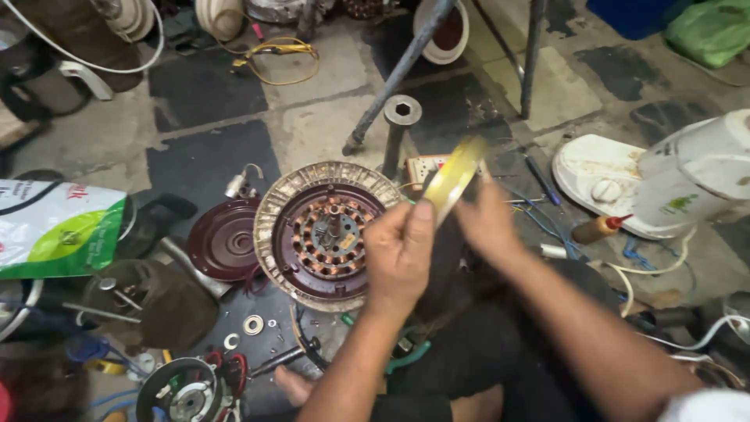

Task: The person pours liquid from a bottle onto a fan stator, wipes the motor parts with a cloth, and fits the stator into the fan housing, hammering it down with a metal pipe.

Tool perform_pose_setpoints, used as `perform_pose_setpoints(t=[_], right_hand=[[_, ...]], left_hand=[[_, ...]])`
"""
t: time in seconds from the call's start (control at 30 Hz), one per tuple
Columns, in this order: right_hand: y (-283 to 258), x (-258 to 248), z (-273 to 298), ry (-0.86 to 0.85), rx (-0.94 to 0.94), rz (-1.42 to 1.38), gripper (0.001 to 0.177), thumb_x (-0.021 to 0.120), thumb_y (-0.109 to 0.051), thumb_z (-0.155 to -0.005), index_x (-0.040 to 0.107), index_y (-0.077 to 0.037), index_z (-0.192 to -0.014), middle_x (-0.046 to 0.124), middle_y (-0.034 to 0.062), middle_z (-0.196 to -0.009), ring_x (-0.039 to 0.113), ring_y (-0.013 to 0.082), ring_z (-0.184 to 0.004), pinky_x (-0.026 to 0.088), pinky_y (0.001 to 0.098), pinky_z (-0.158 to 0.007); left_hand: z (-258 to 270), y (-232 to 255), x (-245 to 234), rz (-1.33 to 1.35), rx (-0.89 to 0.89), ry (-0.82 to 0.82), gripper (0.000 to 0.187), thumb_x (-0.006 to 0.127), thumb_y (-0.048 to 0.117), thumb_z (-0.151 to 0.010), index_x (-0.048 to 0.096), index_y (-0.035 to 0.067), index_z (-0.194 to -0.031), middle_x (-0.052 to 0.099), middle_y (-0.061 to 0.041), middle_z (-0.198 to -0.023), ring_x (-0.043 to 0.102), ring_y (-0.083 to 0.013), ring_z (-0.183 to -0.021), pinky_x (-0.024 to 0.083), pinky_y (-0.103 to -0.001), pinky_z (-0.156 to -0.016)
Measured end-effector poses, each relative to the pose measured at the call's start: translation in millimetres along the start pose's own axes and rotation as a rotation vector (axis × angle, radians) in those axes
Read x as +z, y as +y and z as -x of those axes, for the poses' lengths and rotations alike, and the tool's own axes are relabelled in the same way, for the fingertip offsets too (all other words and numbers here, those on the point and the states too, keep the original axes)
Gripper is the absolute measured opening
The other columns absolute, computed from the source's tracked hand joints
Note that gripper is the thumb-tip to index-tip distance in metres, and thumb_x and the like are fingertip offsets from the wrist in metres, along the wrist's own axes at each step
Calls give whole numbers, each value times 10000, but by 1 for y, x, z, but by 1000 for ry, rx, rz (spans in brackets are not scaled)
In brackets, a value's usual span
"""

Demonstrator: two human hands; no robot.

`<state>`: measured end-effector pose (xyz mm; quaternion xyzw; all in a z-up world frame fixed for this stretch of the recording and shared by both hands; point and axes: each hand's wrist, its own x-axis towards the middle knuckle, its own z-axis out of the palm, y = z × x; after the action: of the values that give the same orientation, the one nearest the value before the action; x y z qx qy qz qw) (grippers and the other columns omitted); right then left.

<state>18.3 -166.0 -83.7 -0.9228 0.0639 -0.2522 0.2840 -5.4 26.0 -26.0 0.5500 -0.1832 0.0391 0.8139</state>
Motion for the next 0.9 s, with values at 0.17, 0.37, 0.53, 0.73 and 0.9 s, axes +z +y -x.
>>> perform_pose_setpoints(t=[0.17,0.37,0.53,0.73,0.9], right_hand=[[-7,-60,-42,99,-391,336,562,843,-195,-774,586,-23,-1243,670,206,-875,656,426,-821,518,522,-718],[-17,-93,-42,7,-611,405,416,833,-158,-723,643,-80,-1084,633,151,-793,628,395,-758,497,506,-695],[9,-34,-28,80,-344,3,364,788,-326,-861,640,-72,-1075,673,137,-912,673,330,-804,519,426,-708],[2,51,54,-259,461,-741,326,597,-340,-1036,615,-46,-1177,677,128,-1052,638,230,-940,546,396,-785],[-19,-9,0,-136,-92,89,323,716,-213,-892,695,25,-1109,706,274,-1026,663,449,-999,511,515,-876]], left_hand=[[5,1,7,104,-212,4,338,549,280,-1020,567,49,-774,496,79,-636,456,-32,-583,402,-265,-481],[-2,16,0,-44,-150,-126,383,572,312,-1064,557,58,-777,487,77,-638,434,-17,-592,362,-251,-505],[8,25,8,-12,-61,-127,431,618,285,-1061,489,47,-726,448,54,-626,404,-33,-602,341,-262,-513],[4,18,-15,-46,152,-94,437,611,286,-1065,478,43,-728,463,42,-641,418,-42,-629,358,-278,-550],[4,13,-14,21,76,-112,388,564,295,-1087,515,45,-795,450,60,-684,408,-36,-674,353,-273,-581]])
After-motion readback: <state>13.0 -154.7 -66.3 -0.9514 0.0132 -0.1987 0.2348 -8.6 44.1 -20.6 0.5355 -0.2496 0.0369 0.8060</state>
